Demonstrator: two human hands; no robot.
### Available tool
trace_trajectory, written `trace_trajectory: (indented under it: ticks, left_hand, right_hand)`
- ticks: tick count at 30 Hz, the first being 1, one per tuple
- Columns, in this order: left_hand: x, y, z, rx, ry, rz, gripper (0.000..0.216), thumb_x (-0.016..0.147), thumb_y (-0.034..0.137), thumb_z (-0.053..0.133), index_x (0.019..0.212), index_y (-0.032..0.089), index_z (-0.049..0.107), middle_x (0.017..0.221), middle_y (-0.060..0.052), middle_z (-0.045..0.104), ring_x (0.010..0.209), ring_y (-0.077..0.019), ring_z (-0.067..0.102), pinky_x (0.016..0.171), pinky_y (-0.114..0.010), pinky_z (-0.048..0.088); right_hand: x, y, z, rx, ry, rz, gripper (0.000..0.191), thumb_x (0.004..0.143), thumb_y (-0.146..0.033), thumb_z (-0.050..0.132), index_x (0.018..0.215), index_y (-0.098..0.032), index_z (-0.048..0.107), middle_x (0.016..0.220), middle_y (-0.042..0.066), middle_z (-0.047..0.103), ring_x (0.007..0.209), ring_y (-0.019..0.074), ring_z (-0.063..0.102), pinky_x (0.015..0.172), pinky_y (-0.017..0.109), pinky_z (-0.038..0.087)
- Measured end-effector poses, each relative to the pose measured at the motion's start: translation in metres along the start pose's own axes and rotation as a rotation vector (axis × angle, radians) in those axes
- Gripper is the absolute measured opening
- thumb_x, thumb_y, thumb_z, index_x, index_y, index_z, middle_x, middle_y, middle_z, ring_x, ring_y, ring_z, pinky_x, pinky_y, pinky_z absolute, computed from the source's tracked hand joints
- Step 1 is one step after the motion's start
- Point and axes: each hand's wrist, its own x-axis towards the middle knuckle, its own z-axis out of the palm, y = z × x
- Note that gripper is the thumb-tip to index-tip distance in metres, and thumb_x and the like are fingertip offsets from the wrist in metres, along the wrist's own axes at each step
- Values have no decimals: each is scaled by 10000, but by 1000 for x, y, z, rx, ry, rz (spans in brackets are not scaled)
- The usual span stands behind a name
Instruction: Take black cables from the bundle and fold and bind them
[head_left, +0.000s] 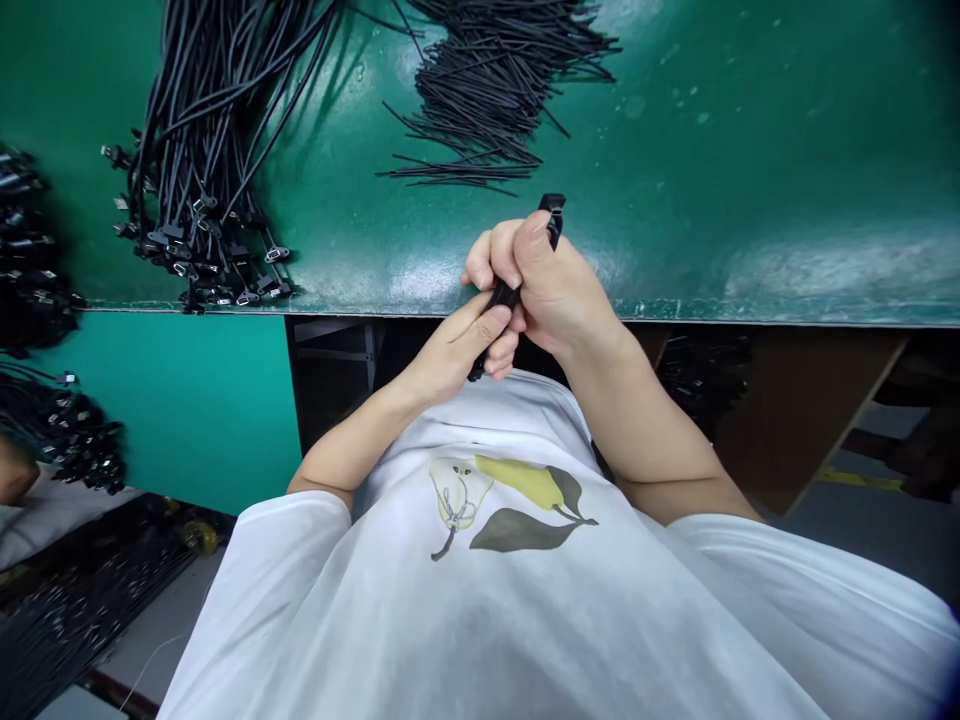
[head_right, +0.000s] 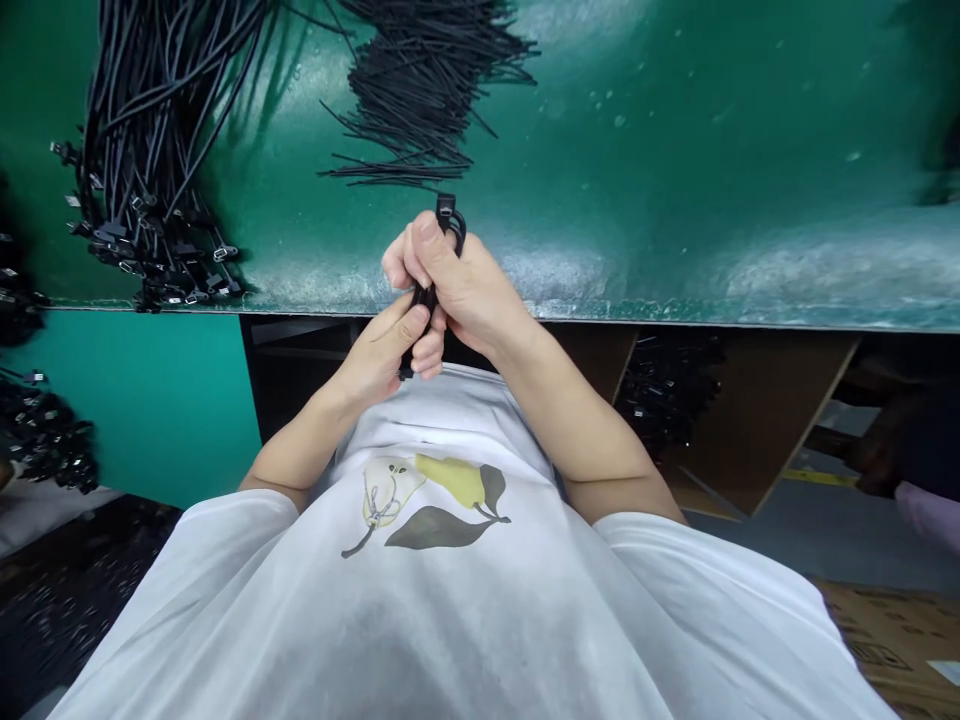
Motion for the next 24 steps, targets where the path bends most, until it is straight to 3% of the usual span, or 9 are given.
trace_trajectory:
  ticks: [5, 10, 13, 15, 18, 20, 23, 24]
  left_hand:
    - [7, 2, -2, -80, -43, -65, 478, 931, 607, 483, 771, 159, 534, 543, 65, 324, 443, -55, 314, 439, -185, 313]
    - [15, 5, -6, -167, -85, -38, 397, 816, 517, 706, 865, 138, 598, 620, 41, 408, 508, -57, 367, 476, -189, 325]
    - [20, 5, -8, -191, -84, -59, 427, 751, 506, 776, 848, 126, 608, 619, 35, 426, 529, -60, 381, 487, -191, 323]
    - [22, 7, -9, -184, -82, -60, 424, 745, 496, 786, 818, 117, 608, 606, 33, 435, 529, -58, 384, 492, -191, 317]
    - [23, 16, -15, -188, -6, 5, 388, 769, 465, 777, 805, 118, 605, 596, 36, 441, 525, -53, 385, 499, -185, 314]
    - [22, 26, -21, -208, 92, 88, 357, 782, 439, 772, 814, 128, 600, 595, 46, 432, 522, -46, 375, 504, -176, 317]
    - [23, 36, -24, -201, 183, 167, 344, 779, 423, 778, 811, 135, 593, 601, 50, 432, 524, -42, 366, 503, -167, 320]
    - [24, 37, -24, -189, 185, 166, 349, 775, 428, 780, 808, 135, 594, 601, 49, 436, 523, -43, 367, 499, -166, 319]
  right_hand:
    - [5, 1, -6, -62, 23, -97, 674, 687, -822, 638, 569, -198, 413, 716, 23, 453, 713, 137, 518, 524, 236, 428]
    - [12, -2, -8, -59, 38, -44, 695, 754, -837, 550, 538, -199, 376, 716, 29, 487, 570, 101, 463, 430, 233, 353]
    - [15, -4, -16, -96, -45, -28, 640, 826, -758, 554, 555, -189, 444, 725, 20, 510, 498, 70, 400, 414, 235, 334]
    - [17, -13, -29, -186, -138, -76, 580, 830, -714, 596, 604, -183, 530, 766, 28, 553, 566, 89, 475, 498, 242, 415]
    - [21, -38, -59, -411, -277, -124, 503, 747, -682, 715, 839, -191, 655, 874, 50, 632, 779, 167, 600, 713, 298, 507]
    - [30, -58, -80, -649, -162, -155, 456, 772, -608, 735, 958, -201, 653, 899, 50, 646, 797, 183, 607, 760, 326, 505]
    - [54, -77, -103, -1090, 225, -303, 256, 848, -440, 700, 922, -205, 630, 909, 53, 625, 771, 186, 577, 779, 350, 482]
    - [63, -79, -107, -1218, 293, -339, 209, 852, -397, 694, 894, -206, 621, 906, 56, 616, 770, 192, 568, 782, 359, 475]
